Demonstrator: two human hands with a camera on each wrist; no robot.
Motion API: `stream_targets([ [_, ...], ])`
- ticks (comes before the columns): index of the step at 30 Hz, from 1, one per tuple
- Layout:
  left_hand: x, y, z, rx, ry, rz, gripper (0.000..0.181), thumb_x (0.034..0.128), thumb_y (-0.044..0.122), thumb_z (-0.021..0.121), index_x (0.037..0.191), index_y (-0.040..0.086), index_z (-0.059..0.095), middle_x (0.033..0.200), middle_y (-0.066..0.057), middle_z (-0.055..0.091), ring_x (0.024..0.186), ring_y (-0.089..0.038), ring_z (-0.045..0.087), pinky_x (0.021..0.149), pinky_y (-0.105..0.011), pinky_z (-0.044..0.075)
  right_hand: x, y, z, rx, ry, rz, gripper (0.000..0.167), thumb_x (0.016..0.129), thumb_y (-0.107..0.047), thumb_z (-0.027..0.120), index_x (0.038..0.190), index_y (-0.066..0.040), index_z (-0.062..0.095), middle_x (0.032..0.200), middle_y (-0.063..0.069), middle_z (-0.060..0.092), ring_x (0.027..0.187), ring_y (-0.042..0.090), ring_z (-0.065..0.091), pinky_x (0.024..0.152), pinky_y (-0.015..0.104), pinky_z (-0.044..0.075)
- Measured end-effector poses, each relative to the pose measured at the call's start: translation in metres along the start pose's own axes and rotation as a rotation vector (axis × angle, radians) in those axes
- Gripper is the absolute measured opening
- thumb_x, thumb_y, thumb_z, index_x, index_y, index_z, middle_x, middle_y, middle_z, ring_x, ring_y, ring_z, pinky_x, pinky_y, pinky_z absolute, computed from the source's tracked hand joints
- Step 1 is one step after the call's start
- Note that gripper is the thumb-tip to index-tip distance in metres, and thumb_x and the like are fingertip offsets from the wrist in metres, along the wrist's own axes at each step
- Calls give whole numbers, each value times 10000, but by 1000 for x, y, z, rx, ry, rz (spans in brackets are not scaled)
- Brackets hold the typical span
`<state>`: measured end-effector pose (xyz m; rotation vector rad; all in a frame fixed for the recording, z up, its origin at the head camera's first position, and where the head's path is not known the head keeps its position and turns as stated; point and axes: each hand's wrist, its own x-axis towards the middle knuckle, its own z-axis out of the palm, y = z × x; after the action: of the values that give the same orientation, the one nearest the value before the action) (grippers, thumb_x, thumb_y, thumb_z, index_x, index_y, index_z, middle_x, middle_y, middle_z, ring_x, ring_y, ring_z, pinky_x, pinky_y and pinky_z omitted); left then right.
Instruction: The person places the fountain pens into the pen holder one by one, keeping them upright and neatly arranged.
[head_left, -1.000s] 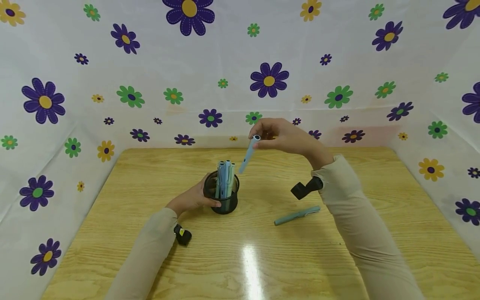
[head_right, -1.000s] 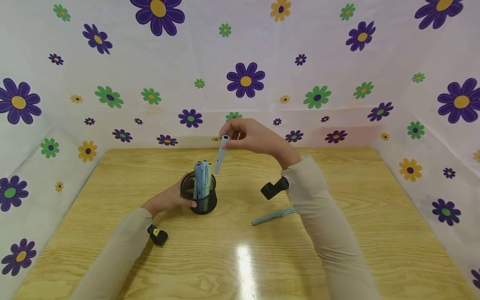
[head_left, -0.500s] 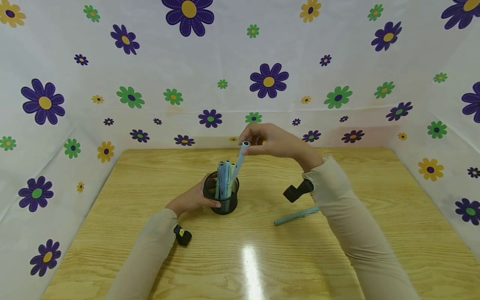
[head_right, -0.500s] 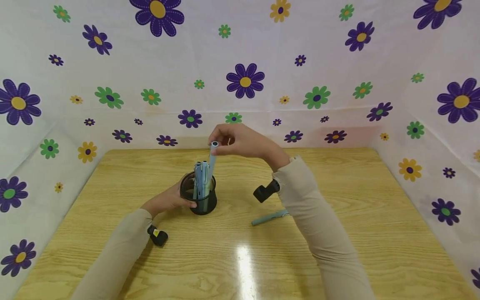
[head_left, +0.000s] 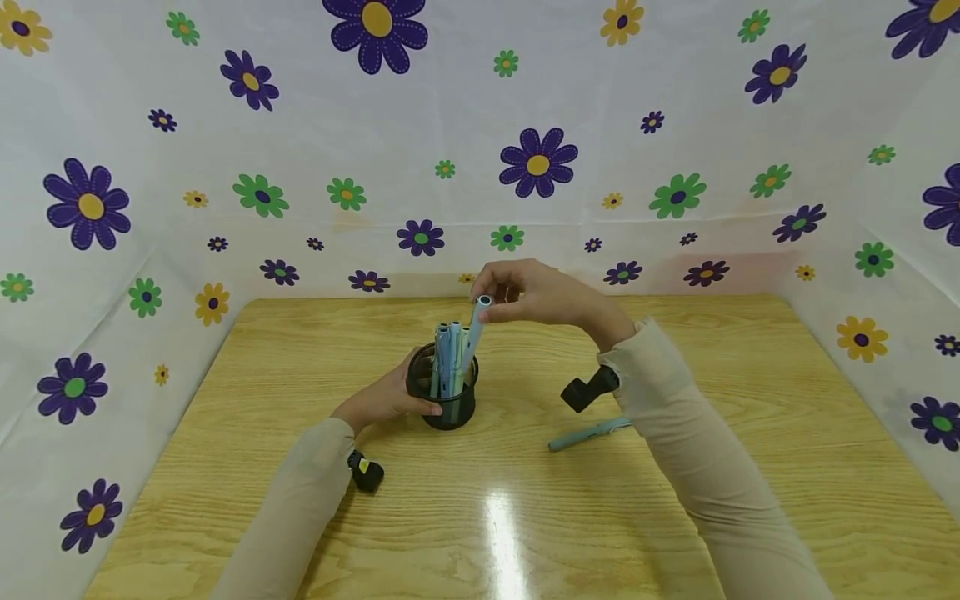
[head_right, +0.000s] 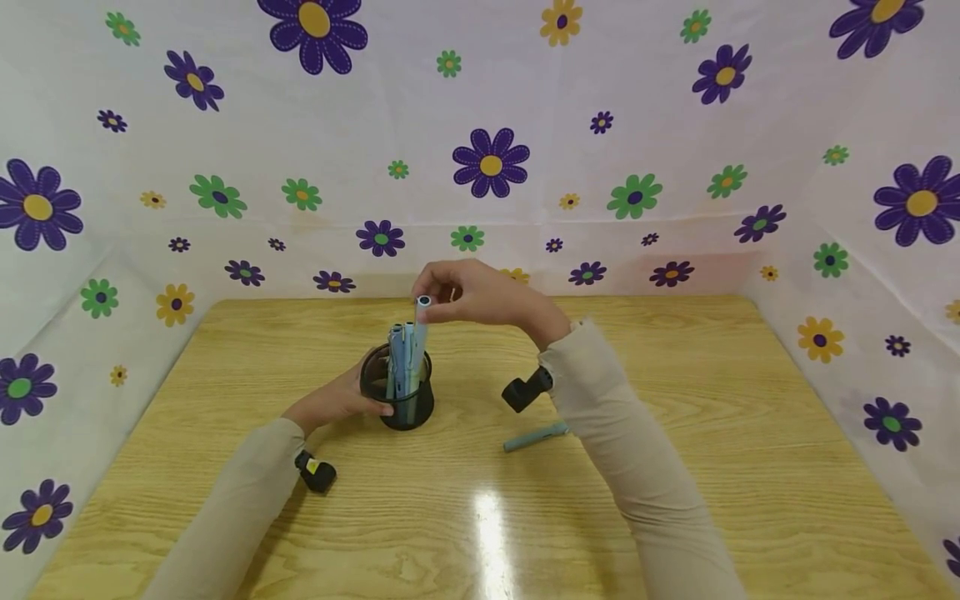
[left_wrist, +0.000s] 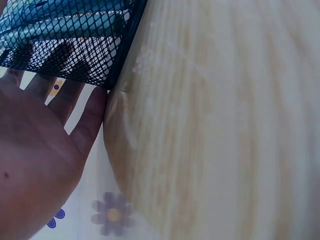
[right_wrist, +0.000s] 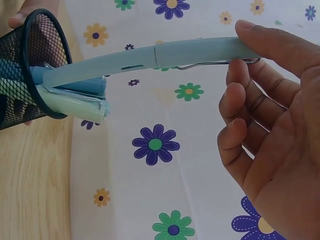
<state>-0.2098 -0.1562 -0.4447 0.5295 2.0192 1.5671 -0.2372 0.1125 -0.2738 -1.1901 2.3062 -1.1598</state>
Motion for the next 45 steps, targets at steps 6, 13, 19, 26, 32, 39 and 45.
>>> stream_targets([
  [6,0,0,0,-4,-4,6,1045,768,146,805,1520,178,81,1569,-113,187,1442,-353,221,1184,-552,166,0,6,7,-7,-17,25,184,903,-118,663,1070,-48,631,928,31,618,798,185,563,740,293,489],
  [13,0,-1,0,-15,-9,13,1037,771,143,802,1518,183,84,1563,-113,196,1439,-353,227,1183,-548,170,2,11,12,-16,-40,22,167,902,-152,675,1051,-84,644,975,29,615,807,179,565,742,319,491],
  [19,0,-2,0,-13,-3,12,1032,768,143,806,1515,185,94,1562,-115,202,1438,-354,230,1185,-548,168,4,13,16,-49,-55,12,164,901,-156,679,1046,-84,648,946,21,618,799,167,562,719,307,482],
  [26,1,-2,-1,-16,-12,17,1027,767,159,809,1510,191,100,1558,-120,213,1434,-357,242,1182,-546,181,8,17,21,-79,-89,50,221,907,-191,674,1084,-65,636,915,21,610,810,173,556,747,341,479],
  [32,0,-2,-2,-7,-13,25,1016,763,170,811,1504,180,114,1546,-135,238,1427,-358,259,1179,-547,188,10,20,26,-101,-109,80,234,912,-216,668,1104,-85,635,914,17,618,826,157,566,769,324,491],
  [39,1,-3,-1,-15,-14,27,1019,758,178,816,1503,178,120,1537,-141,252,1419,-358,270,1175,-549,197,11,24,30,-104,-110,89,231,910,-232,672,1098,-101,638,898,4,617,826,147,566,773,291,487],
  [45,0,-3,-1,-17,-7,26,1035,752,162,818,1510,178,113,1547,-134,245,1430,-359,258,1182,-551,176,9,23,29,-86,-99,68,205,912,-196,664,1083,-87,630,854,3,585,789,150,541,751,297,485],
])
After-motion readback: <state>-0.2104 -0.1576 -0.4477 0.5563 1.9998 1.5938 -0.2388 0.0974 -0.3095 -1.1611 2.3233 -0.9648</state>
